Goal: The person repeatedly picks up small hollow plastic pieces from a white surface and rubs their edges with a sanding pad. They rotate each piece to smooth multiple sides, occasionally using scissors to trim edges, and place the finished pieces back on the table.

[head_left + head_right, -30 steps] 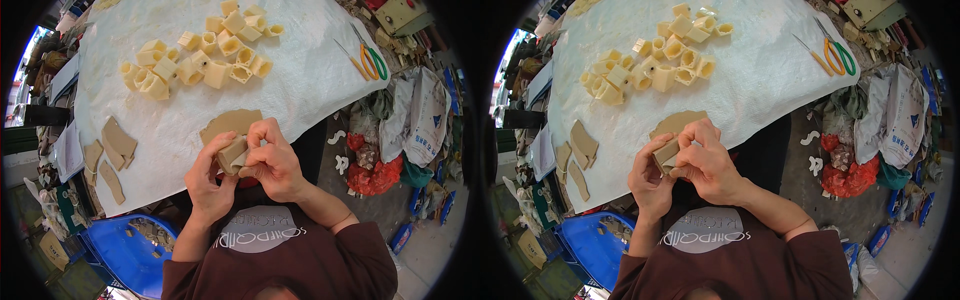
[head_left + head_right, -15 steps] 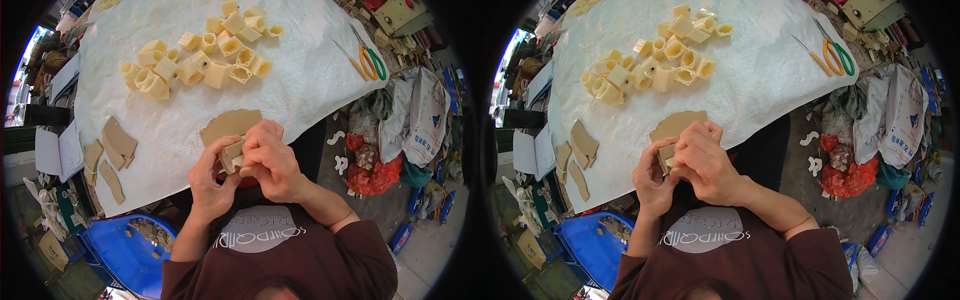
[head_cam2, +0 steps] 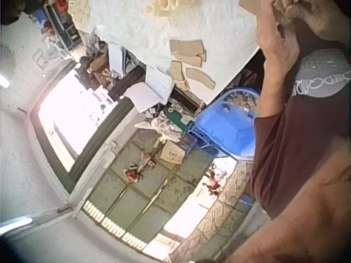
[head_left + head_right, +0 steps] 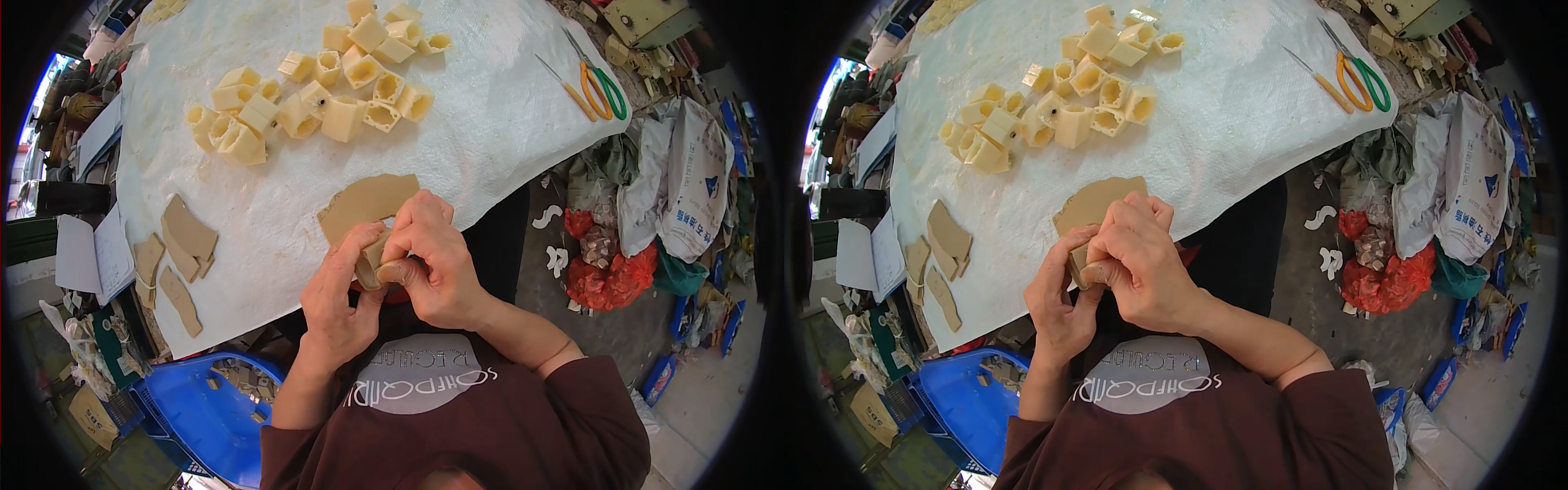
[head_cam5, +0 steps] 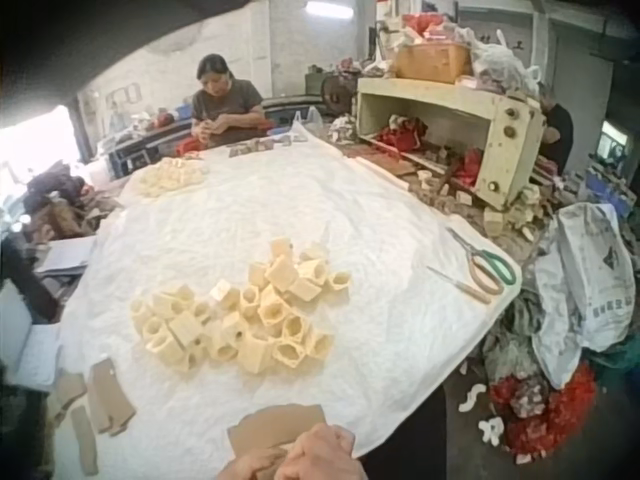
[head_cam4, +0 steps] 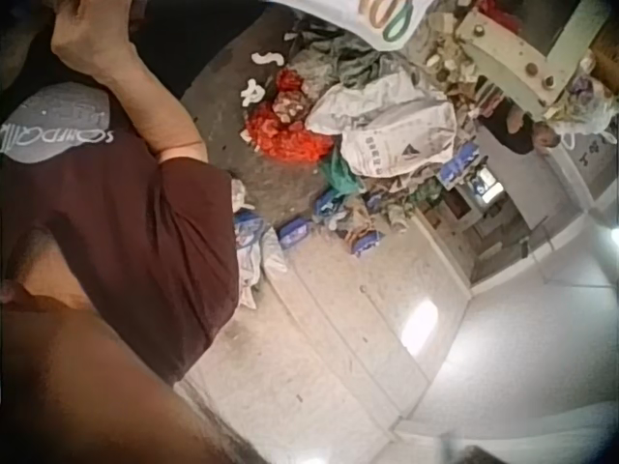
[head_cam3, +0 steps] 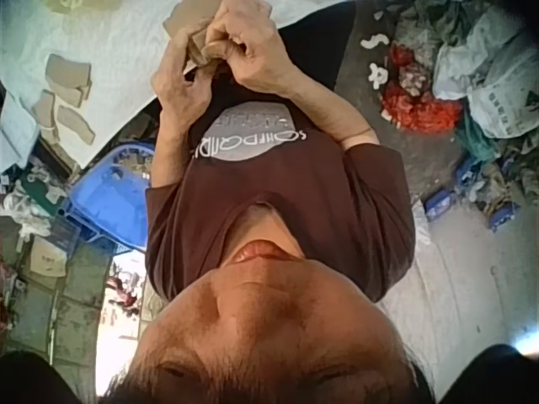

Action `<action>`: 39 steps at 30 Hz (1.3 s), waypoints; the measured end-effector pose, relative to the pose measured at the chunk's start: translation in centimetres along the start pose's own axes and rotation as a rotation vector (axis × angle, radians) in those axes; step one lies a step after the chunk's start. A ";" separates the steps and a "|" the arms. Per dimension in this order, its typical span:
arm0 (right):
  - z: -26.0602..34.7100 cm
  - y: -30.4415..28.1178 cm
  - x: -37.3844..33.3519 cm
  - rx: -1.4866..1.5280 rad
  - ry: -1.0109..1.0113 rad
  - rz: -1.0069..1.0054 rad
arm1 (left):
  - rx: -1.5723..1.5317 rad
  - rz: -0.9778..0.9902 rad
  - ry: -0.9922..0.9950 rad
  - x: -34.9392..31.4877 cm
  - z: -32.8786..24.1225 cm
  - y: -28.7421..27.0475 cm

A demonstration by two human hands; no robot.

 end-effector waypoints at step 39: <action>-4.0 -0.6 -1.7 1.210 0.643 0.047 | -0.378 -0.174 0.063 0.1 -1.3 1.1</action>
Point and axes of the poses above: each hand's wrist, its own x-axis towards the middle knuckle, its own y-axis out of the palm, z = x × y, the point moved 4 cm from there along x, towards the middle knuckle, and after that the axes turned 15 degrees about x, right-handed, at the moved point
